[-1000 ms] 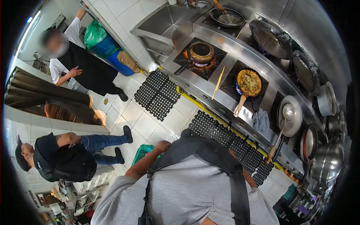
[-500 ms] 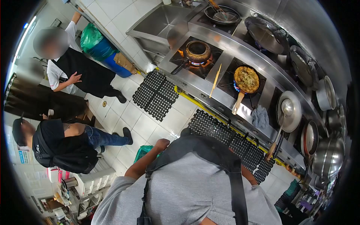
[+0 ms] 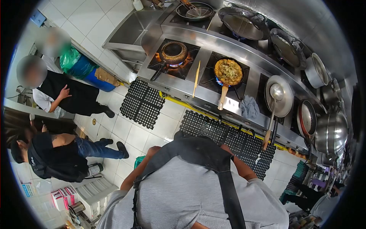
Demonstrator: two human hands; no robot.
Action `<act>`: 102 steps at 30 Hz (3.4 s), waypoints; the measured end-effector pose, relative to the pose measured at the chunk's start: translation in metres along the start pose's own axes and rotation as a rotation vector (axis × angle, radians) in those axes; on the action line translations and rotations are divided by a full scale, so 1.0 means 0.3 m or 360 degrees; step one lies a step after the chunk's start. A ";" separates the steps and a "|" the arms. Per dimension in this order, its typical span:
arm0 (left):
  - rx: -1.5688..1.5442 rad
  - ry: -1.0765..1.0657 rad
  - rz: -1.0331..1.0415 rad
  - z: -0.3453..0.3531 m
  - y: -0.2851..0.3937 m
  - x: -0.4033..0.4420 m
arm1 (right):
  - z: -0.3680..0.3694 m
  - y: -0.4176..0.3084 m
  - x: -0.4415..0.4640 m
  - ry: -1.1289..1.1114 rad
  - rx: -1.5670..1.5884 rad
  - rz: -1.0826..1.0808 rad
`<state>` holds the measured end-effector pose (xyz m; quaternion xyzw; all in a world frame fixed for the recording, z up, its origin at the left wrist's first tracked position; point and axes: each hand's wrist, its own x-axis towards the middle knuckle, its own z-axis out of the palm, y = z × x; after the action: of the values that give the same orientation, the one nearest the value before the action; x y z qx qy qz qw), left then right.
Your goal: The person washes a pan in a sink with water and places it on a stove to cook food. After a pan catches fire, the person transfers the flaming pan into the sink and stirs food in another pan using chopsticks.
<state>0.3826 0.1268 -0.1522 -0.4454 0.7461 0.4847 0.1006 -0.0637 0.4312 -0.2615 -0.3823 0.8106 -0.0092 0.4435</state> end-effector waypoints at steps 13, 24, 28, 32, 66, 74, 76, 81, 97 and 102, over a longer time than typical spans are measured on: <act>0.0033 -0.0006 -0.0111 -0.047 0.097 -0.039 | -0.665 -0.458 -0.139 0.0155 0.2148 0.0151; -0.0255 0.0094 -0.0253 -0.042 -0.004 -0.049 | -0.980 -0.733 -0.138 0.0609 0.2444 0.0235; -0.0296 0.0109 -0.0342 -0.036 -0.033 -0.134 | -0.929 -0.672 -0.057 0.0656 0.2352 0.0036; -0.0366 0.0149 -0.0428 -0.056 -0.054 -0.193 | -0.974 -0.697 -0.102 0.0632 0.2386 0.0100; -0.0615 0.0184 -0.0572 -0.096 -0.009 -0.210 | -0.974 -0.632 -0.098 0.0516 0.2353 0.0255; -0.0586 0.0191 -0.0519 -0.085 -0.037 -0.178 | -0.920 -0.788 -0.032 0.0555 0.2806 0.0223; -0.0582 0.0191 -0.0511 -0.083 -0.036 -0.168 | -0.904 -0.844 -0.029 0.0537 0.2925 0.0301; -0.0579 0.0182 -0.0535 -0.054 -0.066 -0.205 | -0.899 -0.808 0.046 0.0434 0.2973 0.0210; -0.0620 0.0223 -0.0567 -0.024 -0.082 -0.214 | -1.110 -0.382 -0.125 0.0345 0.1826 0.0415; -0.0525 0.0202 -0.0499 -0.032 -0.101 -0.193 | -0.956 -0.776 -0.094 0.0490 0.2661 0.0272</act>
<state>0.4423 0.1480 -0.1328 -0.5958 0.5834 0.5494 0.0534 -0.1206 0.1911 0.0149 0.1386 0.6147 -0.6227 0.4638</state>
